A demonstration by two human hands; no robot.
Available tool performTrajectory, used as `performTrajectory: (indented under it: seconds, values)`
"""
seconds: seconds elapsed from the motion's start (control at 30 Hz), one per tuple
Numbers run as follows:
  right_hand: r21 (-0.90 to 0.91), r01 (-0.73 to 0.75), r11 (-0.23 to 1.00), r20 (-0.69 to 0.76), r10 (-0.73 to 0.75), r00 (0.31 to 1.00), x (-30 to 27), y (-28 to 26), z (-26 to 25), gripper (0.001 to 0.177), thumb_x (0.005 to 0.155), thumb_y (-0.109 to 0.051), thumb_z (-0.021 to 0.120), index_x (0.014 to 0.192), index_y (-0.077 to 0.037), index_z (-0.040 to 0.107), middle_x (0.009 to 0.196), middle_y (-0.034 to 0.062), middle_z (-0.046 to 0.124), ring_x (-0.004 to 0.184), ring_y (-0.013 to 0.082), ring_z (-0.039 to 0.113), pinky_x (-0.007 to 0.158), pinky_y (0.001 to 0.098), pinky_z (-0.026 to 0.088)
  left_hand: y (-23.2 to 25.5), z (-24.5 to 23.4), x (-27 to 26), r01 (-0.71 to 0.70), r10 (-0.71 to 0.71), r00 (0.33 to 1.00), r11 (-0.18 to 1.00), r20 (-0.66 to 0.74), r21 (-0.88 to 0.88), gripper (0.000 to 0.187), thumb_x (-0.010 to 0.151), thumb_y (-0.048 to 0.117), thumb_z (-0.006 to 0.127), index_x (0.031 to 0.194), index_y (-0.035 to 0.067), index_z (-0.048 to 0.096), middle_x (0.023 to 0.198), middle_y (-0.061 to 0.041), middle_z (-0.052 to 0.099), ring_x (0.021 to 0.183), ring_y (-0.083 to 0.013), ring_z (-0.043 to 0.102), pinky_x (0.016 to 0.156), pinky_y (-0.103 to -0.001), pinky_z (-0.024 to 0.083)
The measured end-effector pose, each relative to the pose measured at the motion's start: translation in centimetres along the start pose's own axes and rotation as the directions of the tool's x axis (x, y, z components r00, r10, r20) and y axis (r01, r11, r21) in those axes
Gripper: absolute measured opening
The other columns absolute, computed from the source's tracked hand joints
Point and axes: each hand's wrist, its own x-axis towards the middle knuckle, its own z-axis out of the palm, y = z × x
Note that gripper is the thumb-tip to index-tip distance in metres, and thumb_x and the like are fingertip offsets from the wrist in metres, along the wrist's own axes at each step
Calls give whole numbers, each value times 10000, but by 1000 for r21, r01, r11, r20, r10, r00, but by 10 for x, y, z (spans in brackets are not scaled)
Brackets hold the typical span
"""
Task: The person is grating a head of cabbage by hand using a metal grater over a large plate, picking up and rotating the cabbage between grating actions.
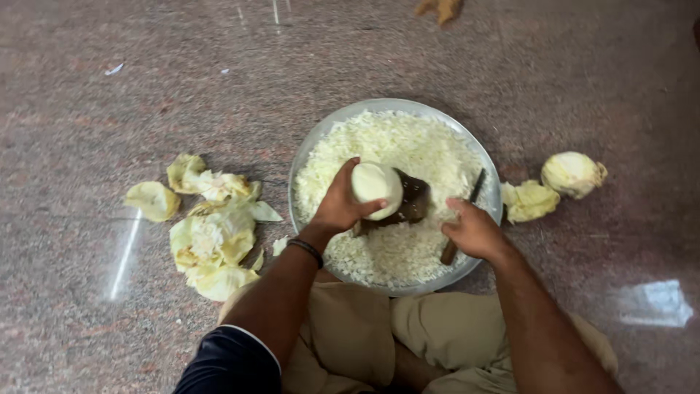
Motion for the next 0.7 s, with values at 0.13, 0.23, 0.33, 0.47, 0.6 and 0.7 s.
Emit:
performTrajectory:
  seconds: [0.13, 0.23, 0.33, 0.47, 0.6, 0.7]
  values:
    - [-312, -267, 912, 317, 365, 875, 4, 11, 7, 372, 889, -316, 646, 1066, -143, 923, 1160, 138, 809, 1053, 290, 759, 960, 397, 582, -24, 2, 12, -9, 3, 999, 985, 34, 174, 1110, 820, 574, 821, 1571, -26, 265, 1524, -312, 429, 1392, -427, 485, 1131, -469, 456]
    - [-452, -298, 841, 248, 439, 864, 19, 10, 17, 388, 905, -413, 706, 1083, -79, 791, 1142, 166, 737, 1079, 336, 727, 947, 440, 571, -39, -1, 13, 32, -22, 999, 913, -28, 406, 1001, 946, 618, 721, 1590, -14, 289, 1563, -310, 402, 1368, -486, 452, 1108, -533, 417]
    - [-318, -424, 848, 160, 489, 858, 26, 16, 25, 388, 895, -385, 708, 1055, -44, 803, 1065, 186, 754, 1004, 344, 736, 893, 431, 584, -43, -2, 6, 194, -190, 981, 947, -39, 256, 1022, 878, 644, 648, 1639, 67, 286, 1505, -319, 398, 1285, -433, 532, 1088, -495, 467]
    - [-185, -501, 845, 132, 526, 840, 22, 24, 28, 334, 913, -307, 710, 985, 6, 801, 915, 210, 798, 760, 315, 785, 685, 414, 613, -32, -1, 5, 120, -130, 991, 970, 32, 209, 1072, 860, 631, 685, 1607, 26, 211, 1459, -290, 471, 1237, -383, 595, 1028, -464, 523]
    - [-10, -626, 779, 193, 616, 764, 25, 30, 29, 266, 935, -233, 720, 981, 24, 769, 853, 220, 779, 643, 308, 754, 530, 408, 595, -32, -24, 9, 119, -123, 991, 990, 57, 70, 884, 908, 534, 626, 1550, 15, 311, 1450, -202, 566, 1058, -314, 674, 888, -428, 560]
    - [62, -641, 765, 241, 611, 754, 29, 43, 38, 280, 950, -180, 691, 959, 91, 760, 832, 247, 766, 598, 303, 746, 505, 409, 611, -51, -51, 3, 307, -308, 951, 950, 28, 55, 668, 965, 485, 621, 1386, -32, 579, 1233, -181, 714, 963, -255, 742, 791, -387, 604]
